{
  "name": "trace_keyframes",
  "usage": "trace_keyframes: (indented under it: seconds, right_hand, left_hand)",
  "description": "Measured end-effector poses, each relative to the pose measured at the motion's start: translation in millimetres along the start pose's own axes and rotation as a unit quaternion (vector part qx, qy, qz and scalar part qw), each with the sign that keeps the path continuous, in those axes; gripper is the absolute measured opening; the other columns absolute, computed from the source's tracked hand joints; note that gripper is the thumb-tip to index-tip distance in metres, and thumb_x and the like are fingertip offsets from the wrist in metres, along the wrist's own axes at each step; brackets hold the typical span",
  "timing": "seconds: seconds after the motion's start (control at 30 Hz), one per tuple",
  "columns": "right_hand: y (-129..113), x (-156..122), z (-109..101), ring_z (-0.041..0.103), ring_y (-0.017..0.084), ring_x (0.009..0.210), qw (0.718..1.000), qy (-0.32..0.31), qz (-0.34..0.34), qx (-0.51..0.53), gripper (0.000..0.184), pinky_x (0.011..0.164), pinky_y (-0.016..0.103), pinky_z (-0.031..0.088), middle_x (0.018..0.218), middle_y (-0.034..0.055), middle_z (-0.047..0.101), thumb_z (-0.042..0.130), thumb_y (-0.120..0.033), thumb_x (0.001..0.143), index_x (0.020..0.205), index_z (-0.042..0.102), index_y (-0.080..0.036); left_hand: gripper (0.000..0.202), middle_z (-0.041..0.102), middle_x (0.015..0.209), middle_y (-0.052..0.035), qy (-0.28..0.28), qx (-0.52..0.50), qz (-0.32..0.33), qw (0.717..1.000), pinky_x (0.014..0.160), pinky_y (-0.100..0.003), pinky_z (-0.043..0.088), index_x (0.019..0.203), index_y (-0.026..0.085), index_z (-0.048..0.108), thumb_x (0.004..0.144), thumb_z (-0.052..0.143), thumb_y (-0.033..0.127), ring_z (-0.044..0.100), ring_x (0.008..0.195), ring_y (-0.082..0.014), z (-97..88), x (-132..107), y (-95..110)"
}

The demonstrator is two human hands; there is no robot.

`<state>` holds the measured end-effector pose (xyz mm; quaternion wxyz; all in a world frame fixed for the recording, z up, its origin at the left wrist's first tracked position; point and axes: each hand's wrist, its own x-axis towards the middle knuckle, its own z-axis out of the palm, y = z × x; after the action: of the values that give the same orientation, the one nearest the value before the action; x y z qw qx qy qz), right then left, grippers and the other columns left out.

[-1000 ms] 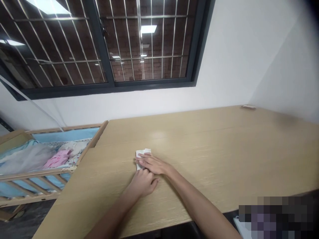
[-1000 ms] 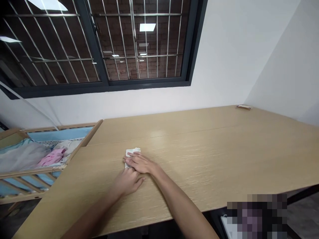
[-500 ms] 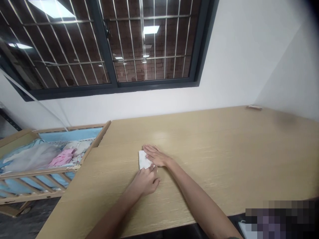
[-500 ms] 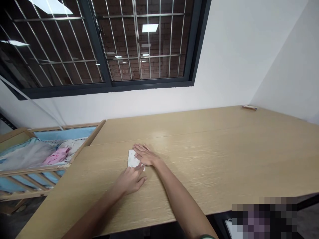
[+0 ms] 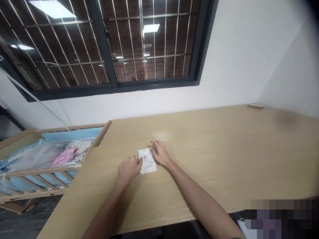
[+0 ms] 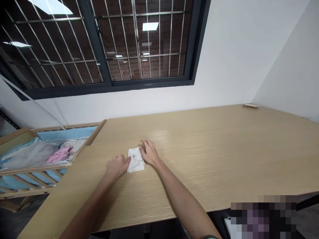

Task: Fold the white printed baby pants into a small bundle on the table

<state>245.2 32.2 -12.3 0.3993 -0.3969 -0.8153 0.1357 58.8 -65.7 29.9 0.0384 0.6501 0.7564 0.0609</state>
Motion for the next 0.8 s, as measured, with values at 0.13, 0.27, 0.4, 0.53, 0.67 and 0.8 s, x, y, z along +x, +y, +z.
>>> trace_keyframes:
  seconds: [0.13, 0.27, 0.4, 0.53, 0.67, 0.8]
  right_hand:
    - [-3.0, -3.9, 5.2, 0.054, 0.026, 0.112, 1.0, -0.017, 0.002, -0.022, 0.027, 0.102, 0.044, 0.039, 0.112, 0.01, 0.06, 0.056, -0.031, 0.094, 0.118, 0.064, -0.021]
    - [-10.6, -4.1, 3.6, 0.054, 0.025, 0.11, 0.997, -0.049, 0.023, -0.047, 0.021, 0.101, 0.043, 0.036, 0.11, 0.0092, 0.059, 0.061, -0.029, 0.092, 0.109, 0.065, -0.02]
    - [-31.1, -8.8, -2.2, 0.055, 0.025, 0.11, 0.994, -0.055, 0.071, -0.056, 0.019, 0.101, 0.042, 0.034, 0.11, 0.0088, 0.059, 0.063, -0.028, 0.09, 0.107, 0.063, -0.018]
    - [-70.8, -31.8, -6.1, 0.056, 0.024, 0.104, 0.996, -0.061, 0.067, -0.003, 0.013, 0.096, 0.04, 0.036, 0.103, 0.0062, 0.061, 0.065, -0.022, 0.085, 0.097, 0.06, -0.02]
    - [-129.0, -73.9, -11.7, 0.052, 0.018, 0.074, 0.965, -0.106, 0.13, 0.202, 0.01, 0.071, 0.031, 0.04, 0.08, -0.0003, 0.056, 0.063, -0.028, 0.085, 0.09, 0.055, -0.023]
    - [-194.5, -116.1, -9.2, 0.042, 0.013, 0.064, 0.873, -0.175, 0.193, 0.412, 0.025, 0.061, 0.026, 0.034, 0.07, -0.0053, 0.047, 0.075, -0.037, 0.077, 0.084, 0.054, -0.024]
  left_hand:
    - [0.054, 0.075, 0.102, -0.0213, -0.033, -0.008, 0.012, 0.999, 0.08, -0.04, 0.049, 0.097, 0.016, 0.073, 0.097, 0.036, 0.056, 0.071, 0.096, -0.0335, 6.9, 4.4, 0.1]
    - [0.05, 0.075, 0.102, -0.0186, -0.044, -0.036, 0.027, 0.998, 0.08, -0.036, 0.048, 0.095, 0.018, 0.071, 0.098, 0.038, 0.055, 0.07, 0.1, -0.0307, 4.1, 5.3, -2.5]
    - [0.043, 0.075, 0.099, -0.0164, -0.033, -0.079, 0.044, 0.995, 0.077, -0.032, 0.046, 0.088, 0.019, 0.067, 0.097, 0.04, 0.051, 0.069, 0.097, -0.0282, -3.0, -7.7, -6.1]
    - [0.043, 0.069, 0.079, -0.0075, -0.012, -0.132, 0.061, 0.989, 0.069, -0.029, 0.043, 0.074, 0.021, 0.056, 0.096, 0.038, 0.053, 0.066, 0.078, -0.0221, -15.3, -45.5, -19.0]
    - [0.053, 0.049, 0.062, 0.0008, -0.002, -0.259, 0.077, 0.963, 0.059, -0.026, 0.038, 0.063, 0.024, 0.04, 0.092, 0.032, 0.068, 0.052, 0.064, -0.0174, -27.2, -113.3, -62.6]
    - [0.063, 0.034, 0.057, 0.0032, -0.027, -0.347, 0.006, 0.937, 0.054, -0.028, 0.032, 0.055, 0.024, 0.037, 0.076, 0.047, 0.082, 0.038, 0.056, -0.0158, -28.9, -193.4, -125.9]
